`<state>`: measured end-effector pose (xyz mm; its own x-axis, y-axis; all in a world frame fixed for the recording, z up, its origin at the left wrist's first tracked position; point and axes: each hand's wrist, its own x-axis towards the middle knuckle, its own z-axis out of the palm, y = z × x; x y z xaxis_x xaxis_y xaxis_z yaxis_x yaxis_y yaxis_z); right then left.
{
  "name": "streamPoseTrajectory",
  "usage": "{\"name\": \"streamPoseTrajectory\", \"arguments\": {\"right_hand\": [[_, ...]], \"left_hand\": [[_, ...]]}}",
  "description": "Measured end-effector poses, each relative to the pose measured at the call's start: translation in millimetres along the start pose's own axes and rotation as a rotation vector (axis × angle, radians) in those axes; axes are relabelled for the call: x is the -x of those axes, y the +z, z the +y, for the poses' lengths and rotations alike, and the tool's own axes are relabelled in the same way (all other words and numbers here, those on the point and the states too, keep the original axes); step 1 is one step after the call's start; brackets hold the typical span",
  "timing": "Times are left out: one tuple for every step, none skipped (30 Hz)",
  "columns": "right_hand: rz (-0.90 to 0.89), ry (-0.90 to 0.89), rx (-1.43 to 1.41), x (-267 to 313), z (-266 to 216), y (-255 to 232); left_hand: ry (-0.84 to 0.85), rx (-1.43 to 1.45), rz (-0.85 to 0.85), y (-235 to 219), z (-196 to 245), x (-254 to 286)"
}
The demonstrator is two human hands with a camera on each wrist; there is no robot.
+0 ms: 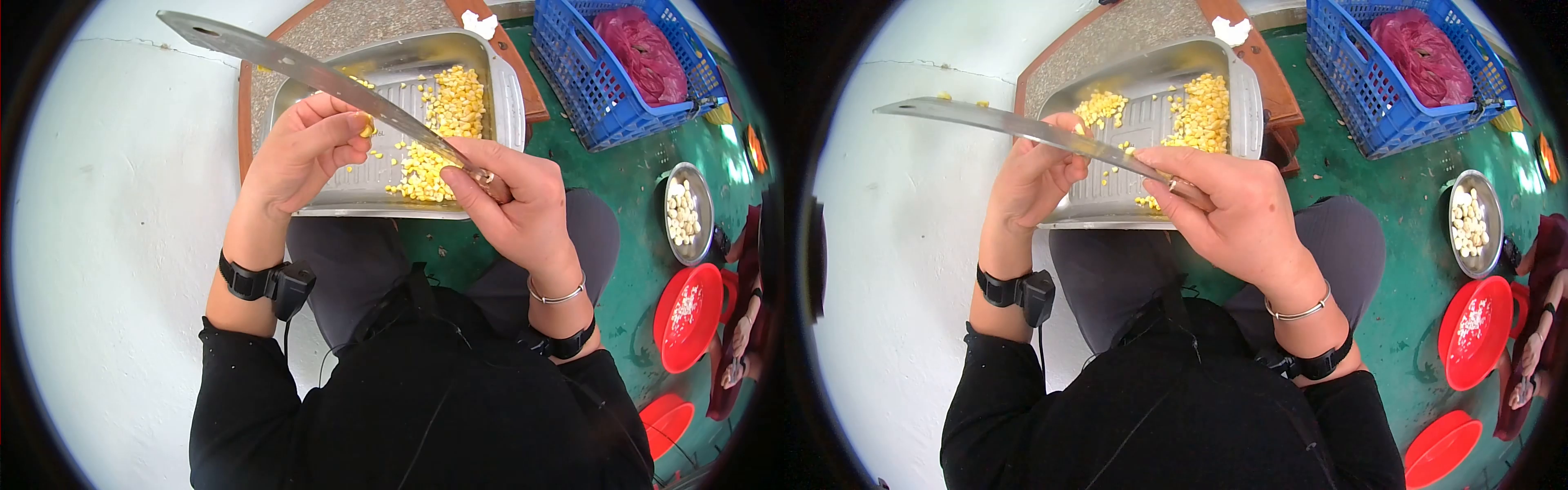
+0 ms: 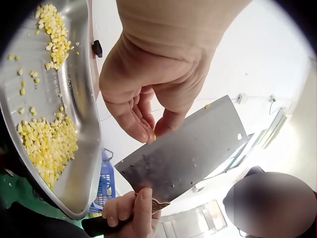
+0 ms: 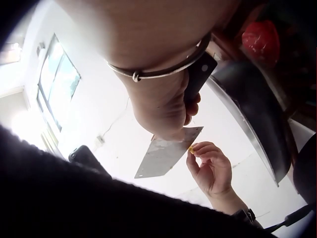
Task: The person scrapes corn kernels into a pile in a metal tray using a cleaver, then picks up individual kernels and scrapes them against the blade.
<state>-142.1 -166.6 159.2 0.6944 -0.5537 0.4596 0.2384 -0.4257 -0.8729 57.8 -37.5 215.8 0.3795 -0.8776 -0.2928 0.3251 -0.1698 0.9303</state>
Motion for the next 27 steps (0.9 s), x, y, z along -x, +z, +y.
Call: {"name": "streamPoseTrajectory", "arguments": {"right_hand": [[-0.011, 0.016, 0.023, 0, -1, -1], [-0.011, 0.016, 0.023, 0, -1, -2], [-0.004, 0.009, 0.012, 0, -1, -2], [0.003, 0.002, 0.0, 0, -1, -2], [0.004, 0.002, 0.0, 0, 0, -2], [0.013, -0.016, -0.002, 0, 1, -1], [0.023, -0.034, -0.003, 0, 1, -1], [0.024, -0.033, -0.003, 0, 1, -2], [0.007, -0.014, 0.003, 1, 0, -4], [-0.011, 0.004, 0.01, 1, -1, -5], [-0.01, 0.004, 0.01, 1, -1, -4], [0.0, -0.012, 0.003, 0, 0, -3], [0.01, -0.029, -0.005, 0, 0, -3], [0.011, -0.029, -0.005, 0, 0, -4], [-0.002, -0.011, 0.0, 1, 0, -4], [-0.015, 0.008, 0.004, 1, 0, -4], [-0.015, 0.008, 0.004, 1, 0, -4], [-0.001, -0.013, 0.004, 1, -1, -4], [0.013, -0.034, 0.003, 1, -1, -3], [0.013, -0.034, 0.002, 1, -1, -3], [0.018, -0.059, 0.018, 0, 0, -2], [0.022, -0.084, 0.035, 0, 1, -2], [0.022, -0.084, 0.035, 0, 1, -2], [0.018, -0.073, 0.031, 0, 0, -2], [0.014, -0.062, 0.028, 0, 0, -3], [0.014, -0.062, 0.027, 0, -1, -3], [0.008, -0.059, 0.026, 0, -1, -4]], "left_hand": [[-0.008, 0.062, -0.033, -1, 0, 0], [-0.008, 0.062, -0.033, 0, 1, 0], [-0.007, 0.053, -0.034, 0, 1, 0], [-0.006, 0.045, -0.034, 1, 2, 1], [-0.006, 0.044, -0.034, 2, 2, 1], [0.006, 0.028, -0.024, 3, 3, 2], [0.019, 0.013, -0.014, 4, 3, 2], [0.018, 0.012, -0.015, 5, 3, 2], [0.028, 0.0, -0.001, 6, 4, 2], [0.038, -0.012, 0.012, 7, 5, 2], [0.038, -0.013, 0.012, 9, 5, 3], [0.048, -0.061, 0.043, 13, 5, 3], [0.058, -0.109, 0.074, 15, 5, 4], [0.058, -0.11, 0.073, 15, 6, 4], [0.063, -0.114, 0.076, 15, 5, 5], [0.068, -0.117, 0.079, 15, 6, 5], [0.068, -0.117, 0.079, 14, 6, 5], [0.065, -0.077, 0.056, 12, 6, 4], [0.063, -0.038, 0.033, 11, 6, 4], [0.062, -0.038, 0.034, 12, 5, 4], [0.062, -0.032, 0.032, 14, 5, 5], [0.062, -0.025, 0.03, 15, 5, 5], [0.063, -0.025, 0.029, 15, 5, 5], [0.062, -0.029, 0.036, 15, 4, 5], [0.063, -0.033, 0.042, 15, 4, 5], [0.063, -0.034, 0.042, 15, 4, 6], [0.06, -0.048, 0.048, 15, 4, 6]]}}
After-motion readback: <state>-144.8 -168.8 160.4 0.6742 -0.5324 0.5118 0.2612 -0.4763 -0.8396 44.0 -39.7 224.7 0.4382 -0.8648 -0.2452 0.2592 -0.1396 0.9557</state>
